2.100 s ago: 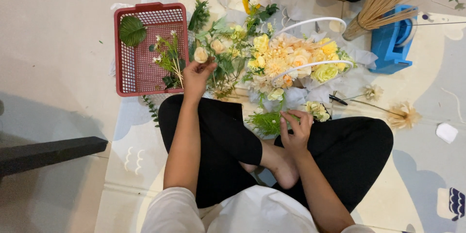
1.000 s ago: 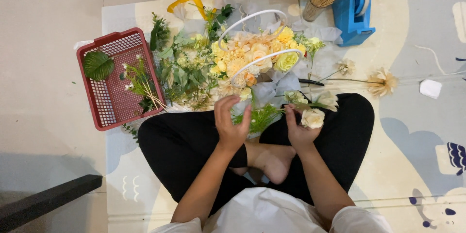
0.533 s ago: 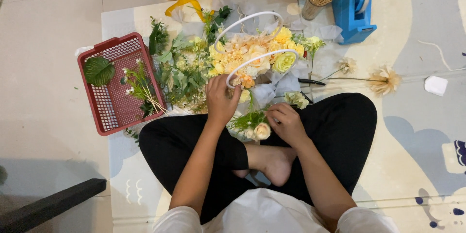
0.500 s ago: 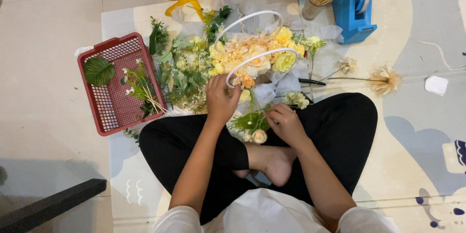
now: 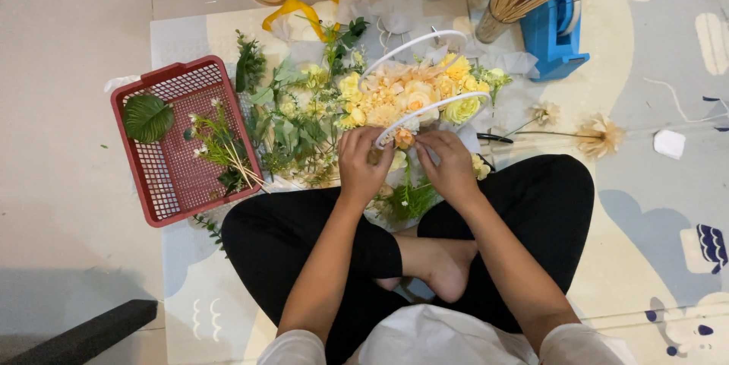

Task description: The person arranges yellow and white flowers and green stems into a white basket while sitting on the floor.

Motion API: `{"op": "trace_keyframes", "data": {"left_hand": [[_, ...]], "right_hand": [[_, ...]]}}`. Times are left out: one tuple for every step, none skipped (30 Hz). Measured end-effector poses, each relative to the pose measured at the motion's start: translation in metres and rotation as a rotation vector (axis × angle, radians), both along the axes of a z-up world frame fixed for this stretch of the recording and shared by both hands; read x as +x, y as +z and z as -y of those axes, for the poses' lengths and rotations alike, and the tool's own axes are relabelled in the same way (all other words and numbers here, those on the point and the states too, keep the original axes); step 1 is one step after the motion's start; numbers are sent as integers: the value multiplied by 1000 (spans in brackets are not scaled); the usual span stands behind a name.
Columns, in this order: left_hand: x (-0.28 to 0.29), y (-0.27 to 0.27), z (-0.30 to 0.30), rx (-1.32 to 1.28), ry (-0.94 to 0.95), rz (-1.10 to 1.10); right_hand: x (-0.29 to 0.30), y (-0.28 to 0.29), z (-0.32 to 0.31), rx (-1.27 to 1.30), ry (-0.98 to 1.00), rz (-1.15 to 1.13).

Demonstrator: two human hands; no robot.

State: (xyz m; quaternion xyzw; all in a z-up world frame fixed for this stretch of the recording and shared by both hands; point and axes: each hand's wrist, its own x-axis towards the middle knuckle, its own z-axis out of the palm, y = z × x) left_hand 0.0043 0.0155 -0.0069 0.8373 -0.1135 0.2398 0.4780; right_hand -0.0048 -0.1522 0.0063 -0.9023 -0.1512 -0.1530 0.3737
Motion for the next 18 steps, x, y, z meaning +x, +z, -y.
{"op": "trace_keyframes", "data": {"left_hand": [[0, -1, -2, -4, 4, 2], [-1, -2, -3, 9, -4, 9], [-2, -3, -4, 23, -14, 16], [-2, -4, -5, 20, -11, 17], [-3, -6, -5, 42, -11, 27], [-4, -8, -4, 64, -12, 37], [-4, -8, -4, 61, -12, 36], [-5, -7, -4, 89, -27, 34], [-6, -7, -3, 118, -45, 31], [-5, -11, -3, 116, -48, 28], [-4, -14, -2, 152, -31, 29], [-3, -18, 0, 187, -14, 31], [-4, -18, 0, 187, -19, 29], [-5, -17, 0, 199, -6, 23], [-4, -16, 0, 212, 10, 21], [-5, -14, 1, 213, 8, 24], [-5, -12, 1, 212, 20, 19], [-6, -9, 2, 212, 32, 15]], "right_hand": [[7, -10, 0, -4, 4, 2], [13, -20, 0, -46, 53, -105], [19, -30, 1, -87, 101, -212], [21, -25, -4, -90, 103, -211], [22, -21, -8, -42, 55, -306], [23, -16, -12, 6, 5, -401], [25, -26, -11, 3, 5, -402], [27, -36, -11, 130, -44, -476], [28, -46, -10, 259, -97, -550], [30, -53, -7, 258, -100, -553], [32, -61, -4, 292, -104, -549], [33, -68, 0, 326, -108, -545], [35, -74, 2, 327, -112, -546], [36, -79, 5, 287, -94, -544], [40, -84, 7, 247, -73, -538], [41, -85, 9, 249, -74, -535], [43, -86, 10, 210, -83, -537], [44, -87, 10, 171, -92, -539]]}}
